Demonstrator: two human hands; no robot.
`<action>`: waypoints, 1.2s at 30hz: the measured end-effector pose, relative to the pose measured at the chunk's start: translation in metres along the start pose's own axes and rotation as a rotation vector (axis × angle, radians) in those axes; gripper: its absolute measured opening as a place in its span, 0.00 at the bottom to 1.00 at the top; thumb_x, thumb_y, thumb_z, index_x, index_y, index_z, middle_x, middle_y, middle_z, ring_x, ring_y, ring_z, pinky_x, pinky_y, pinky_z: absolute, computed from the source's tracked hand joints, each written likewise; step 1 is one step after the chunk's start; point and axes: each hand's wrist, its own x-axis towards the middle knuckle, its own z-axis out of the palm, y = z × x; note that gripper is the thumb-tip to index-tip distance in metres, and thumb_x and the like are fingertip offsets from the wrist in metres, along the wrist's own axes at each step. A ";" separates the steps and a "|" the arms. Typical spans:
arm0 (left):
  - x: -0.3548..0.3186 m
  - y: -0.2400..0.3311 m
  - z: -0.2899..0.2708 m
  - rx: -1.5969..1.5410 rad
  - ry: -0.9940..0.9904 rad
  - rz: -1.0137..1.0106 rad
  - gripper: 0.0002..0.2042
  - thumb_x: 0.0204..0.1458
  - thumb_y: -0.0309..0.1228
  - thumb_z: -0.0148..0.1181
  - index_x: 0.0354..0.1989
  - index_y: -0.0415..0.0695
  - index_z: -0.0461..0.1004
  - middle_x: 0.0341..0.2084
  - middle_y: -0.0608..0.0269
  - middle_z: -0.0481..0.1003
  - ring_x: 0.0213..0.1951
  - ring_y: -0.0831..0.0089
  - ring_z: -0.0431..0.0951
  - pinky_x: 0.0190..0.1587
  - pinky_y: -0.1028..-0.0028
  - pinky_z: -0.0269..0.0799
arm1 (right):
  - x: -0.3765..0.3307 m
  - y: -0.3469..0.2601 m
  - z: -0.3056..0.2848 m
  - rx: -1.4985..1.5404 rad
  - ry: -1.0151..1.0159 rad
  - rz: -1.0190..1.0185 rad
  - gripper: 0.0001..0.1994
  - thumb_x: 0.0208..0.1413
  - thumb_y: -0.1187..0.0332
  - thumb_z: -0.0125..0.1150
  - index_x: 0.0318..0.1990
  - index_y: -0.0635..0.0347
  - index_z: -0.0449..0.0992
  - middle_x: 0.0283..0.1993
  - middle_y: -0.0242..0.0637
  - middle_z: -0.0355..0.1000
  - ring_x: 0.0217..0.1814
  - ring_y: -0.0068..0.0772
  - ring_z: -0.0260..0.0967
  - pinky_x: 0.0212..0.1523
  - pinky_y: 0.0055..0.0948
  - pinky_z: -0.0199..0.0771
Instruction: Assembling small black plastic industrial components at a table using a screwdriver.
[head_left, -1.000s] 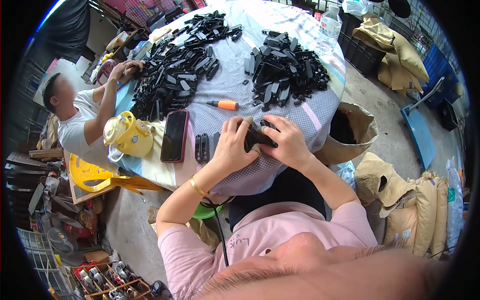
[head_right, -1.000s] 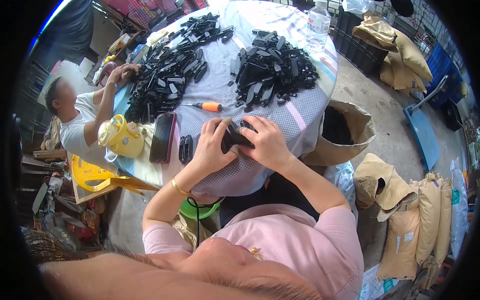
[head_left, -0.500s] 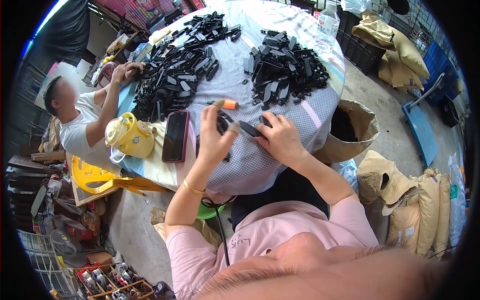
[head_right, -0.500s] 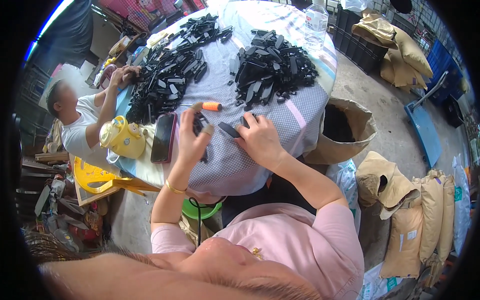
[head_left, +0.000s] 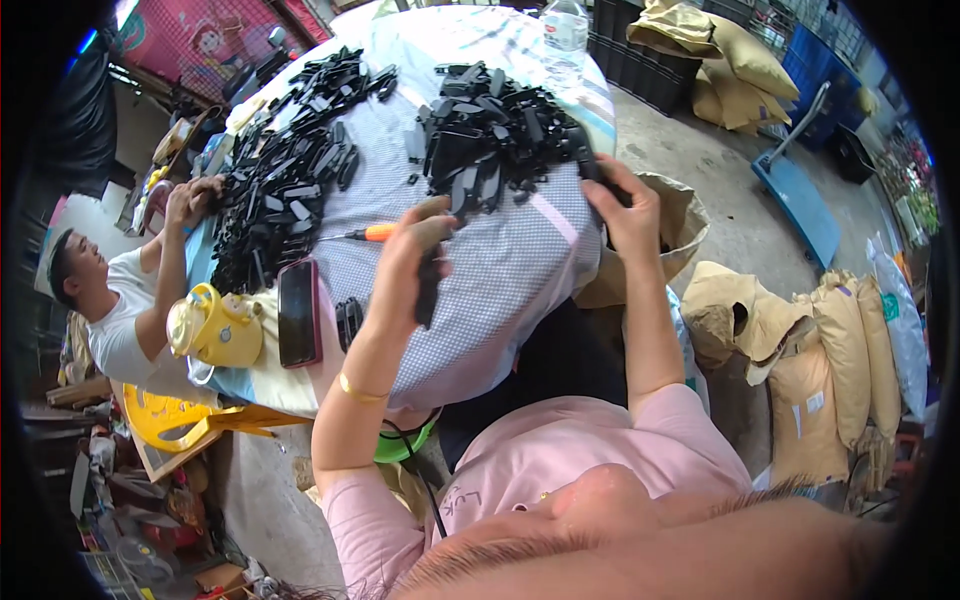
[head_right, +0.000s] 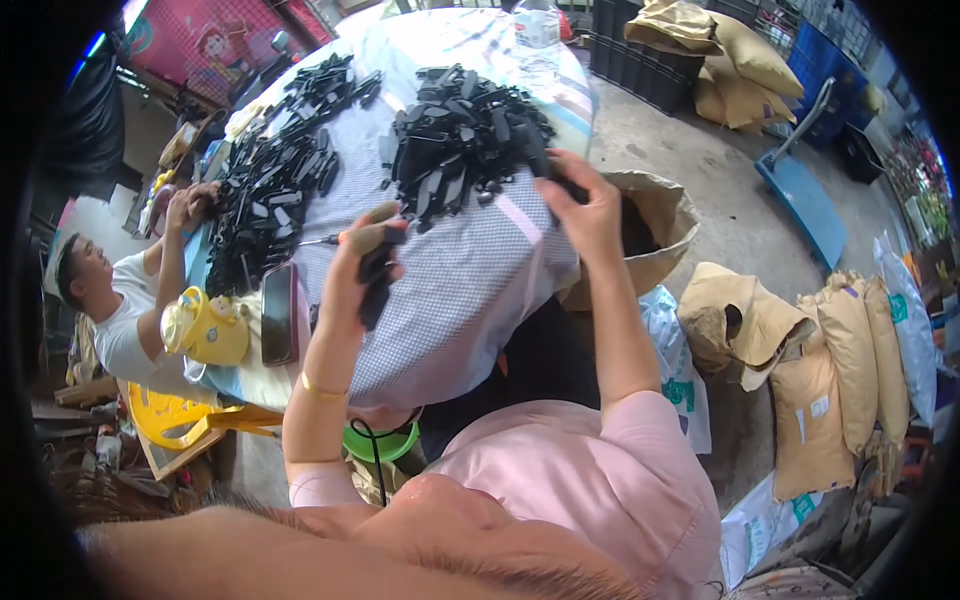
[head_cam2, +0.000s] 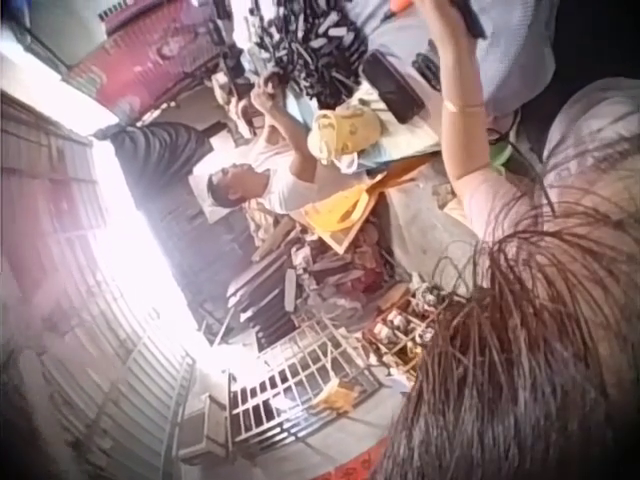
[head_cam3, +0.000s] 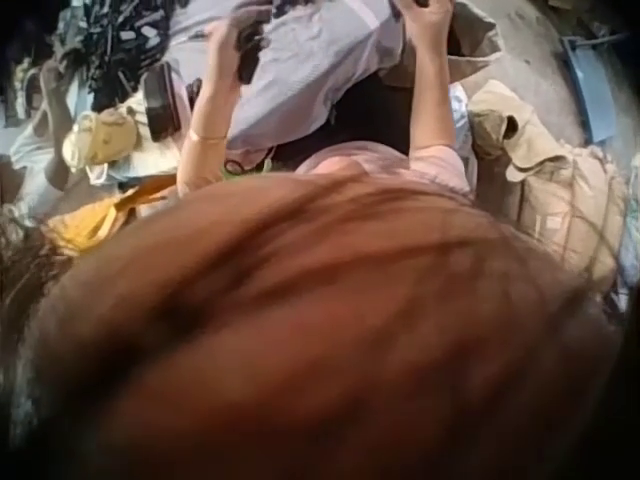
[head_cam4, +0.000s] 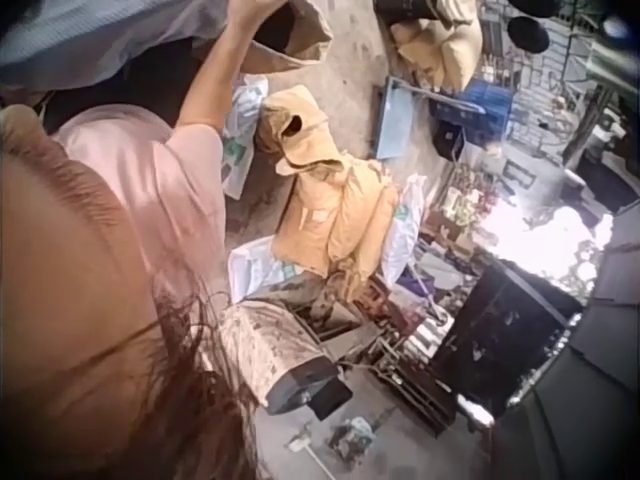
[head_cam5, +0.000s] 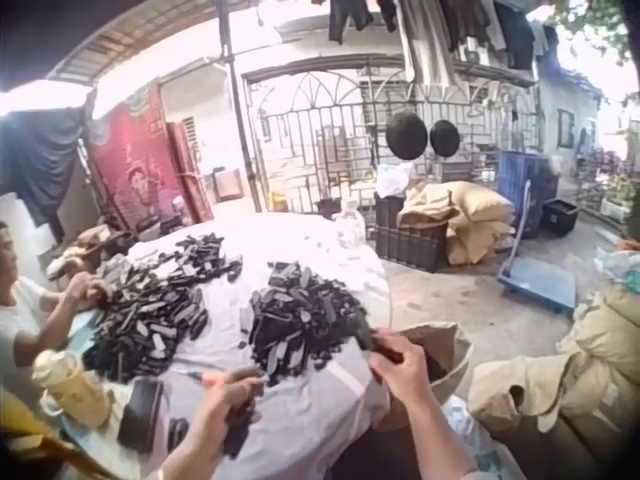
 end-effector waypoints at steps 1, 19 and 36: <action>0.012 -0.007 0.013 -0.011 -0.066 -0.022 0.24 0.48 0.38 0.53 0.52 0.38 0.65 0.37 0.64 0.70 0.29 0.82 0.65 0.28 0.83 0.68 | 0.002 0.009 -0.016 -0.032 0.046 0.045 0.14 0.45 0.74 0.65 0.43 0.65 0.76 0.44 0.30 0.73 0.44 0.18 0.67 0.48 0.20 0.64; 0.174 -0.124 0.231 0.396 -0.063 -0.147 0.37 0.42 0.48 0.53 0.57 0.33 0.58 0.55 0.37 0.61 0.57 0.49 0.62 0.57 0.63 0.60 | -0.007 0.173 -0.181 0.039 0.460 0.711 0.21 0.57 0.49 0.50 0.49 0.55 0.70 0.49 0.31 0.68 0.52 0.24 0.61 0.55 0.43 0.57; -0.073 -0.040 -0.125 1.390 0.337 0.096 0.33 0.44 0.42 0.64 0.56 0.37 0.60 0.42 0.47 0.66 0.41 0.59 0.71 0.44 0.68 0.67 | -0.061 -0.042 0.115 -0.356 -0.943 -0.394 0.34 0.39 0.54 0.68 0.53 0.61 0.64 0.47 0.43 0.66 0.34 0.37 0.71 0.34 0.32 0.72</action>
